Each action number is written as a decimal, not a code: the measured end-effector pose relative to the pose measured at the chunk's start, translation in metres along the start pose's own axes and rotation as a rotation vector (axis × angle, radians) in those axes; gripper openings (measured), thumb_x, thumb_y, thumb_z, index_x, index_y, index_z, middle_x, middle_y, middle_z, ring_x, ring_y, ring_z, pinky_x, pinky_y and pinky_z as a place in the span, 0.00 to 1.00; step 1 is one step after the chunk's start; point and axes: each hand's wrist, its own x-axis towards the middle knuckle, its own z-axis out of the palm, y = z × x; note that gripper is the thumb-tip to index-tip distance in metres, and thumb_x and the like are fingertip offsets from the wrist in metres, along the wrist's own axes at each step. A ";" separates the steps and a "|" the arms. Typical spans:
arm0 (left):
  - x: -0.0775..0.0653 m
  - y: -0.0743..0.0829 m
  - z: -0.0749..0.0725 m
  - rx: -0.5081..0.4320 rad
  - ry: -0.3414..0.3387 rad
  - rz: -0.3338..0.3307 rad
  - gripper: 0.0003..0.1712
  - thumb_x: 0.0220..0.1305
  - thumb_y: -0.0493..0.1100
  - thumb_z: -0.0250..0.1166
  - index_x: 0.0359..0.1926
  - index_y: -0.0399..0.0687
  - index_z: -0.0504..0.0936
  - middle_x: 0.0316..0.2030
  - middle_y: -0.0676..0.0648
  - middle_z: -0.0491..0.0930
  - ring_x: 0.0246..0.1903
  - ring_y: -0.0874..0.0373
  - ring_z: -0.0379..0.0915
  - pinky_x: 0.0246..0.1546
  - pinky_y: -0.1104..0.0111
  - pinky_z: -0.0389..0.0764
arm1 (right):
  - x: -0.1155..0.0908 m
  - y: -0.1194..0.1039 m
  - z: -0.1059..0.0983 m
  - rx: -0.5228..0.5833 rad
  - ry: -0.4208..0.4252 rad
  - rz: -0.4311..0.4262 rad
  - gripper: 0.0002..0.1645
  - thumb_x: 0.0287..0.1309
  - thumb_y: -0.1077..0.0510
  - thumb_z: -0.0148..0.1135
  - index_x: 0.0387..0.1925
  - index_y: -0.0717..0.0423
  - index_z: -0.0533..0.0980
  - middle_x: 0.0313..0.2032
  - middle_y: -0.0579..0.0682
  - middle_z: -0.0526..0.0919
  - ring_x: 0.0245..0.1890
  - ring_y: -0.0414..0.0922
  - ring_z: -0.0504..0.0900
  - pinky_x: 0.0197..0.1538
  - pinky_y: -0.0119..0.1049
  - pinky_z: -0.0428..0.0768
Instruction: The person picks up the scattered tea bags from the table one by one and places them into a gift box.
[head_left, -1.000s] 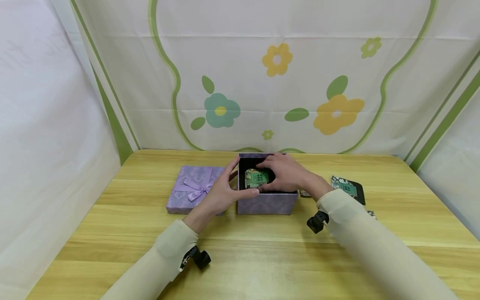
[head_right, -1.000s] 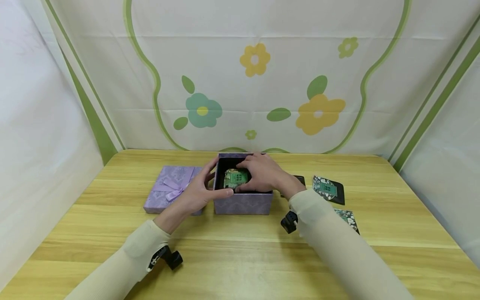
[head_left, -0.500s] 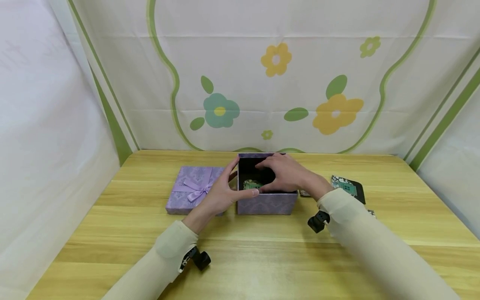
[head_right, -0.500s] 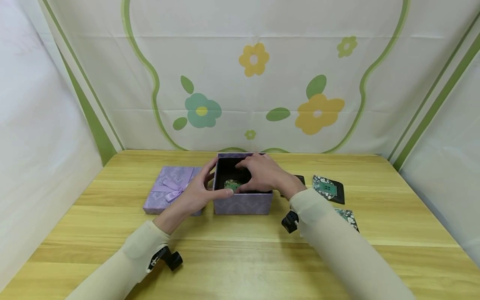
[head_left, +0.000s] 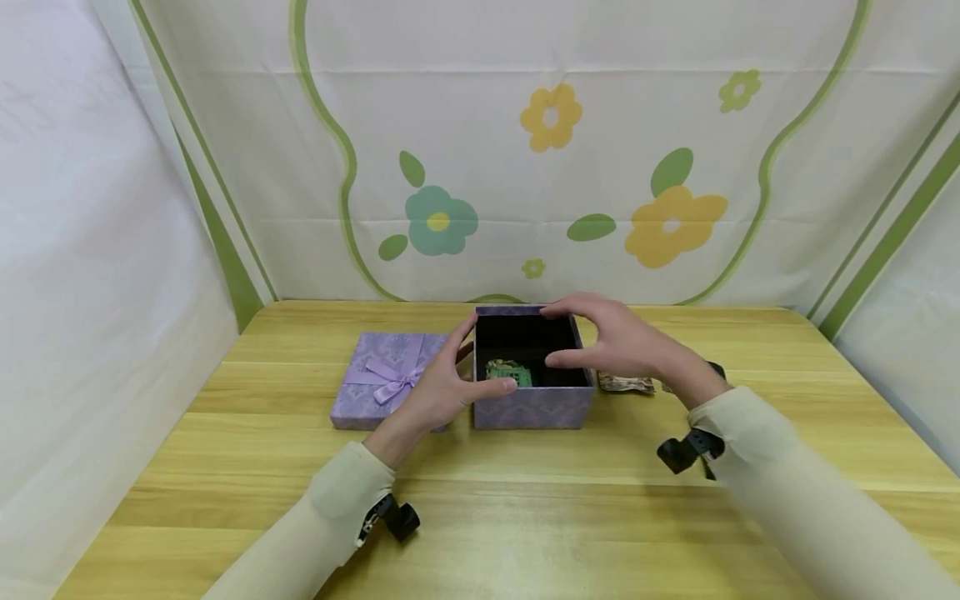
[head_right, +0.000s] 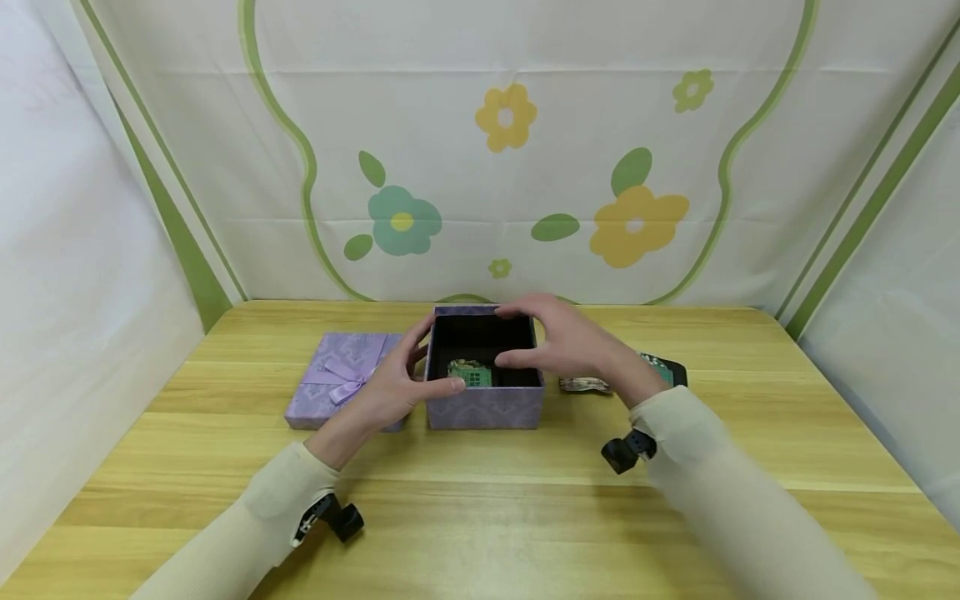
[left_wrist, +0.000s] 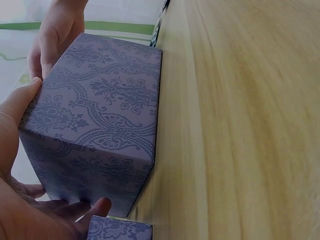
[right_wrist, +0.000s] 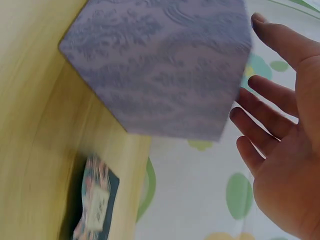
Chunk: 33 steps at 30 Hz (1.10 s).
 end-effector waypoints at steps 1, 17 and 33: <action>0.000 0.000 0.000 0.001 0.000 0.000 0.67 0.59 0.56 0.82 0.85 0.80 0.44 0.85 0.63 0.43 0.85 0.48 0.46 0.77 0.42 0.66 | -0.004 0.001 -0.003 0.000 0.006 0.005 0.44 0.63 0.38 0.75 0.75 0.49 0.72 0.73 0.51 0.74 0.76 0.57 0.69 0.75 0.64 0.69; -0.001 -0.001 0.000 0.014 0.003 0.012 0.66 0.60 0.55 0.81 0.85 0.79 0.43 0.86 0.60 0.42 0.85 0.46 0.46 0.77 0.42 0.66 | -0.075 0.033 -0.029 -0.065 0.083 0.054 0.43 0.64 0.40 0.75 0.76 0.42 0.70 0.71 0.51 0.76 0.72 0.57 0.72 0.67 0.68 0.72; 0.003 -0.004 -0.001 0.015 0.012 0.010 0.66 0.59 0.55 0.82 0.85 0.80 0.44 0.85 0.62 0.44 0.85 0.48 0.47 0.77 0.43 0.66 | -0.128 0.067 -0.038 -0.123 0.158 0.140 0.45 0.63 0.44 0.77 0.77 0.41 0.69 0.72 0.53 0.74 0.67 0.54 0.74 0.60 0.62 0.73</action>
